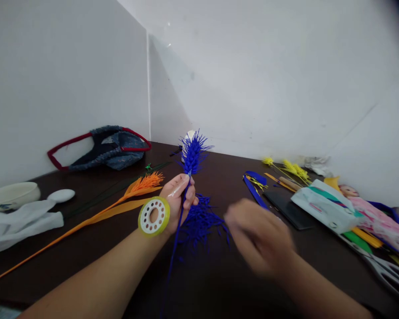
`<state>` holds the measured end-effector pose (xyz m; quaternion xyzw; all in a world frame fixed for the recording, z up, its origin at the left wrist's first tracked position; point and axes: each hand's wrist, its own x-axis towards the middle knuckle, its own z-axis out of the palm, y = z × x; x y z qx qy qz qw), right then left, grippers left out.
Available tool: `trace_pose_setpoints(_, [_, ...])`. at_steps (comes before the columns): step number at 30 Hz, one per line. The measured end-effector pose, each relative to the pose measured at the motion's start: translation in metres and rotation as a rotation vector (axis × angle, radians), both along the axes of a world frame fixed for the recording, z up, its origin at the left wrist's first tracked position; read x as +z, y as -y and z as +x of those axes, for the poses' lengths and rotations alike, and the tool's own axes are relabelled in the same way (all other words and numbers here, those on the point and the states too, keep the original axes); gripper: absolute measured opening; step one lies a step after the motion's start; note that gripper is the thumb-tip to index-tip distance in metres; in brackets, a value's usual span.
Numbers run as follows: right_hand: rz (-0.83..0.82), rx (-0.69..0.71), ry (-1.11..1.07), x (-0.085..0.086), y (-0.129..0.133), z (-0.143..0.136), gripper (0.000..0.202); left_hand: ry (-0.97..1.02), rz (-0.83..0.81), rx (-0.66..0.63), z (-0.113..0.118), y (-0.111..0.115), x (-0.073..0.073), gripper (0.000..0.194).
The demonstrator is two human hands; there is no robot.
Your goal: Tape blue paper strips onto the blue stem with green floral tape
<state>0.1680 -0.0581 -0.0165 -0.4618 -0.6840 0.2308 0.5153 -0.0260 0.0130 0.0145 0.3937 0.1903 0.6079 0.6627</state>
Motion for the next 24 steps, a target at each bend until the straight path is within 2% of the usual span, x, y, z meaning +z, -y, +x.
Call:
trace_pose_setpoints(2, [0.02, 0.012, 0.196, -0.001, -0.054, 0.001, 0.016, 0.007, -0.002, 0.007, -0.001, -0.001, 0.0, 0.014])
trace_pose_setpoints(4, [0.041, 0.032, 0.408, -0.009, -0.094, 0.003, 0.022, 0.017, 0.003, 0.007, -0.001, -0.003, -0.001, 0.013])
trace_pose_setpoints(7, [0.027, 0.079, 0.536, -0.027, -0.122, 0.004, 0.027, 0.019, 0.011, 0.011, -0.003, -0.004, -0.001, 0.012])
trace_pose_setpoints(11, [-0.023, 0.094, 0.591, -0.043, -0.127, -0.005, 0.018, 0.003, 0.007, 0.016, -0.002, -0.003, 0.001, 0.011])
trace_pose_setpoints(16, [-0.087, 0.074, 0.51, -0.046, -0.126, -0.016, 0.013, -0.003, -0.009, 0.023, 0.001, -0.001, 0.002, 0.011])
trace_pose_setpoints(20, [-0.137, 0.018, 0.31, -0.04, -0.121, -0.013, 0.009, -0.02, -0.013, 0.018, 0.003, -0.001, -0.002, 0.012])
trace_pose_setpoints(22, [-0.164, 0.014, 0.17, -0.031, -0.115, -0.011, 0.007, -0.03, -0.011, 0.014, 0.004, 0.0, -0.004, 0.014])
trace_pose_setpoints(24, [-0.175, 0.042, 0.045, -0.02, -0.104, -0.011, 0.014, -0.052, -0.006, 0.011, 0.006, 0.001, -0.006, 0.015])
